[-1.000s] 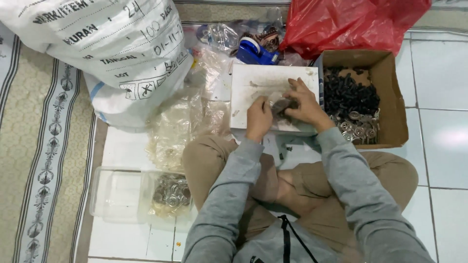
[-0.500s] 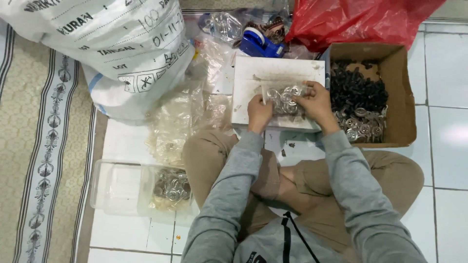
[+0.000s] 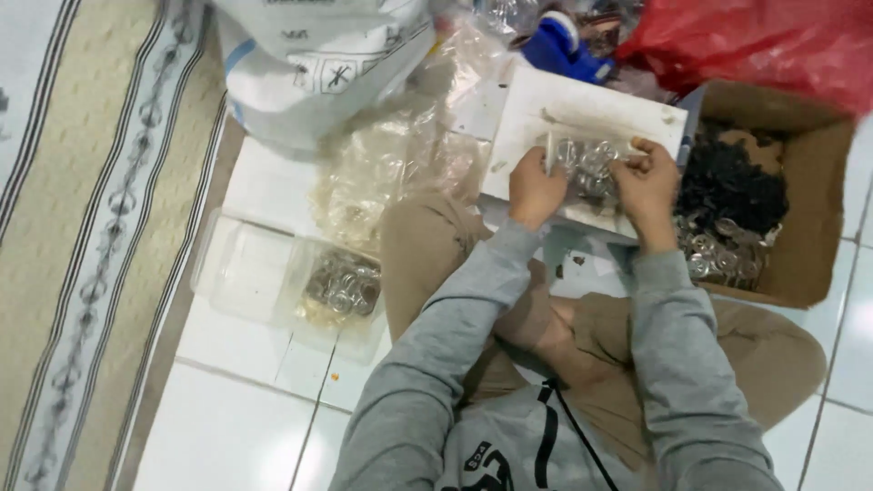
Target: The person sits on the floor and packs small metal hardware pieces into clear plastic bags. They gather the pieces from a white box, place them into bags, and set the filled bags aside. The process is repeated multiple times with different batches of hardware.
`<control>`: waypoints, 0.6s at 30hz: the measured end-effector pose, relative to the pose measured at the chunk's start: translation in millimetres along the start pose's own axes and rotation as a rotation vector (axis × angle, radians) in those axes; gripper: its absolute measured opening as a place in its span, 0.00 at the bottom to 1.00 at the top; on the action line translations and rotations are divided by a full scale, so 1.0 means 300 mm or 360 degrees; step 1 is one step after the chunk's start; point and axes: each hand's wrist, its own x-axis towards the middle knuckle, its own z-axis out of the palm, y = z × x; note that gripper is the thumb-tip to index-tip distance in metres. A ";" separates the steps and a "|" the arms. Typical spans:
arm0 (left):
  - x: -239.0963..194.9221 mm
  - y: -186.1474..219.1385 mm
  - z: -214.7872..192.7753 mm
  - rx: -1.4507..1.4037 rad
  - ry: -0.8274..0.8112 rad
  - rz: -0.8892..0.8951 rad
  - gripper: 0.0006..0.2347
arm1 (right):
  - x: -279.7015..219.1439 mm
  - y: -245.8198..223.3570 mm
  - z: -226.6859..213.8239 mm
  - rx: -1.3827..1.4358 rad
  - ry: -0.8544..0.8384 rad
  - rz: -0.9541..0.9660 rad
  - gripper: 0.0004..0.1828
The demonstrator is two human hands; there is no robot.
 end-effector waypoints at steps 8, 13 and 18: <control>-0.341 0.053 -0.504 -0.0304 0.0567 0.0416 0.09 | -0.232 -0.695 0.306 0.0354 -0.0570 -0.0556 0.21; -0.542 -0.205 -0.816 -0.0326 0.1036 0.0437 0.12 | -0.520 -0.995 0.606 0.0246 -0.0979 -0.0823 0.20; -0.627 -0.702 -0.960 -0.0331 0.1288 -0.0212 0.09 | -0.692 -0.817 1.001 -0.0223 -0.1246 -0.0821 0.28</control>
